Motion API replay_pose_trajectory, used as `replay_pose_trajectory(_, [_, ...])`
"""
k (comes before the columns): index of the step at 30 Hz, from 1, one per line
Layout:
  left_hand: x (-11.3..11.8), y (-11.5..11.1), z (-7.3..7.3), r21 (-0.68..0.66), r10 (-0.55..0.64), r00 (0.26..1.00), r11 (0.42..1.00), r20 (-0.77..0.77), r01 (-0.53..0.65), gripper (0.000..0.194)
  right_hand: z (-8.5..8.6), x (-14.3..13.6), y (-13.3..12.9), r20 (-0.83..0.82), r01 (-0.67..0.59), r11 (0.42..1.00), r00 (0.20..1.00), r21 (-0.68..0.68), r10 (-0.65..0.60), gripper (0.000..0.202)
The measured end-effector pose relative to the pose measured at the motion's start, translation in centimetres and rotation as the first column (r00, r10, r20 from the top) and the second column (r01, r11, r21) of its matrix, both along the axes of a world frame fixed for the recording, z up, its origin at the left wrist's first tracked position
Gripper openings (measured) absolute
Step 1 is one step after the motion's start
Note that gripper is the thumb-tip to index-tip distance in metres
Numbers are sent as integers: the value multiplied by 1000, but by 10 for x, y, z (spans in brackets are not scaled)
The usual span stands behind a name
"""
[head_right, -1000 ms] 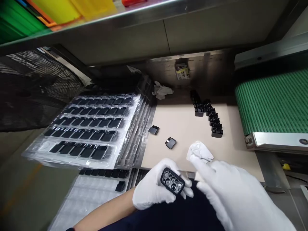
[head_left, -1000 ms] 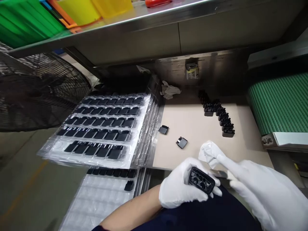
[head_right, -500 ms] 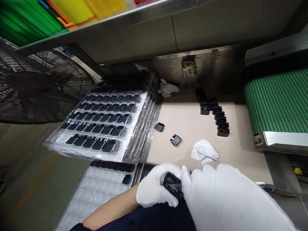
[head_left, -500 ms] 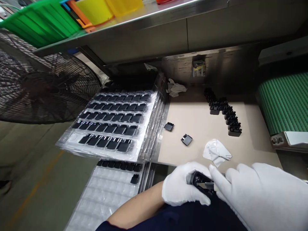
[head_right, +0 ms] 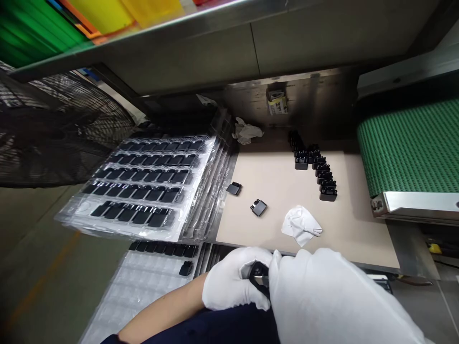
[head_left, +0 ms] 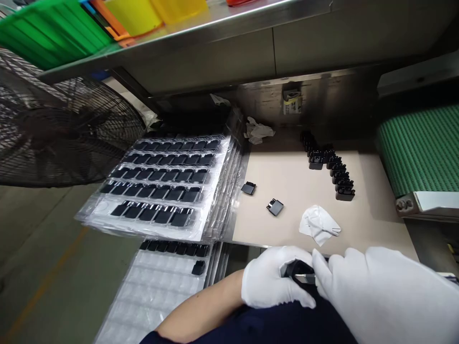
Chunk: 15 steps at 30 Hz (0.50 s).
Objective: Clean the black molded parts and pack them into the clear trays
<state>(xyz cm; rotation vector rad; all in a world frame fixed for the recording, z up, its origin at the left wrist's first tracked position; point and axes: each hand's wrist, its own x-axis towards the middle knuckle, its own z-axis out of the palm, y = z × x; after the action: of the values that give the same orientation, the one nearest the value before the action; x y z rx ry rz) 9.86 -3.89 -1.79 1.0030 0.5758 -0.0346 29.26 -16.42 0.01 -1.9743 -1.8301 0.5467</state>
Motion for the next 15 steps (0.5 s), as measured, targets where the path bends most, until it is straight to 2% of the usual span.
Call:
replay_pose_trajectory(3, [0, -5, -3, -21, 97, 994, 995, -54, -99, 33, 3, -1, -4, 41, -48, 999, 998, -4, 48, 31])
replay_pose_trajectory(6, [-2, -13, -9, -63, 219, 970, 972, -110, -226, 39, -7, -7, -1, 66, -83, 996, 994, 11, 82, 32])
replay_pose_trajectory(11, [0, -21, -16, -83, 285, 951, 952, -120, -296, 37, -27, -23, 2, 108, -81, 995, 991, 54, 74, 19])
replay_pose_trajectory(15, [2, -26, -22, -109, 340, 929, 928, -148, -357, 46, -27, -24, 2, 121, -61, 995, 991, 74, 52, 17])
